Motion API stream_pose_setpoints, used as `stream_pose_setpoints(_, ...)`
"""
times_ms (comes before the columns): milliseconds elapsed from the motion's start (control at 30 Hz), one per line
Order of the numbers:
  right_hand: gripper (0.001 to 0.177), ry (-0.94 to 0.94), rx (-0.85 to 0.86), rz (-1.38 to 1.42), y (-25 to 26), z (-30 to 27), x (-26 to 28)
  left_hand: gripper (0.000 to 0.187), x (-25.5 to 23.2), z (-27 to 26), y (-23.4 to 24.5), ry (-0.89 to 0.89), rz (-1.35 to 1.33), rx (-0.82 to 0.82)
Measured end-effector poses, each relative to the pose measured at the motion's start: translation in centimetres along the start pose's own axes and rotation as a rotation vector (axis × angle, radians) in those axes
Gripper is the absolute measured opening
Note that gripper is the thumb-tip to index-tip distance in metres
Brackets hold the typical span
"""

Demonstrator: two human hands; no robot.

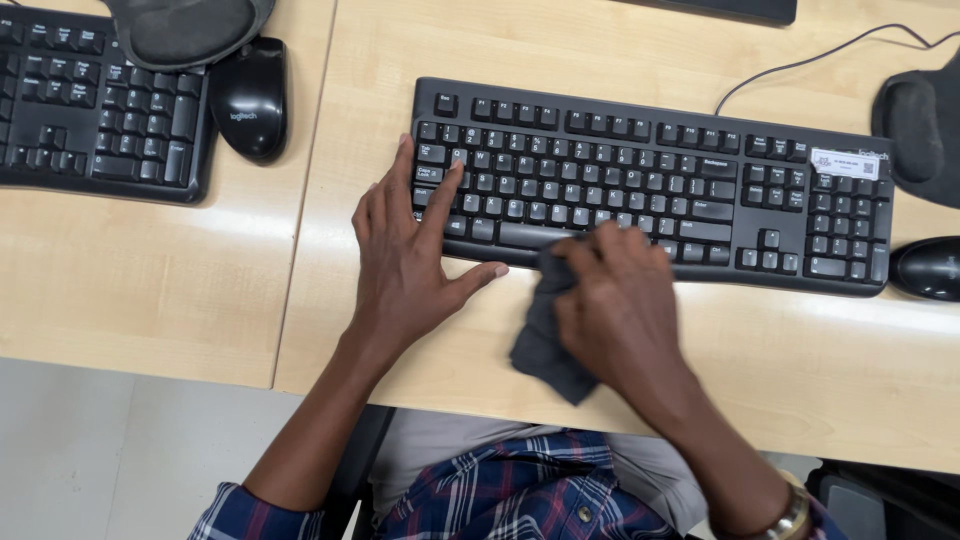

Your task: The person wipes the base and screen of a Dell computer monitor using a dark cloth. They then proceed to wipe the surface of a black Logitech keyboard with the same cloth, cleaning the keys and the surrounding area on the desk.

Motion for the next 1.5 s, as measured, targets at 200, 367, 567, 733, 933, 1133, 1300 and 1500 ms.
stream_pose_setpoints(200, 0.04, -0.088, -0.078, -0.028, 2.3, -3.2, -1.7, 0.109, 0.2, -0.1, -0.3, 0.013, 0.005, 0.02)
stream_pose_setpoints(367, 0.071, 0.015, -0.189, -0.172, 1.0, -5.8, 0.4, 0.11, 0.2, -0.2, -0.3, 0.01, -0.006, 0.008)
stream_pose_setpoints(567, 0.03, -0.173, -0.222, 0.419, -0.9, -6.1, -4.4, 0.111, 0.3, -0.1, -0.3, 0.011, -0.018, 0.003)
stream_pose_setpoints(733, 0.059, -0.039, -0.316, -0.129, -0.3, -4.4, -3.1, 0.112, 0.3, -0.1, -0.3, 0.016, -0.014, 0.017)
stream_pose_setpoints(933, 0.057, -0.027, -0.166, 0.211, -1.2, -5.2, -3.0, 0.11, 0.1, 0.0, 0.0, -0.001, -0.017, -0.002)
stream_pose_setpoints(1133, 0.06, 0.149, -0.137, -0.023, -1.1, -1.8, 0.8, 0.11, 0.1, -0.2, 0.3, 0.002, -0.03, 0.0)
stream_pose_setpoints(1300, 0.056, 0.207, -0.07, -0.007, -2.4, 3.2, 2.1, 0.102, 0.4, -0.3, -0.1, -0.022, 0.009, -0.018)
stream_pose_setpoints(1500, 0.066, 0.259, 0.044, -0.108, -2.1, 1.9, 2.3, 0.101, 0.5, -0.5, -0.2, -0.019, -0.001, -0.013)
Point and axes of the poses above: each hand's wrist, its own z-axis towards the middle knuckle, its own y-axis out of the back of the hand, x = y × z, the point moved 6 cm from there along z, towards the middle knuckle, and after that the axes turned 7 degrees about z, right-handed, at the moved point
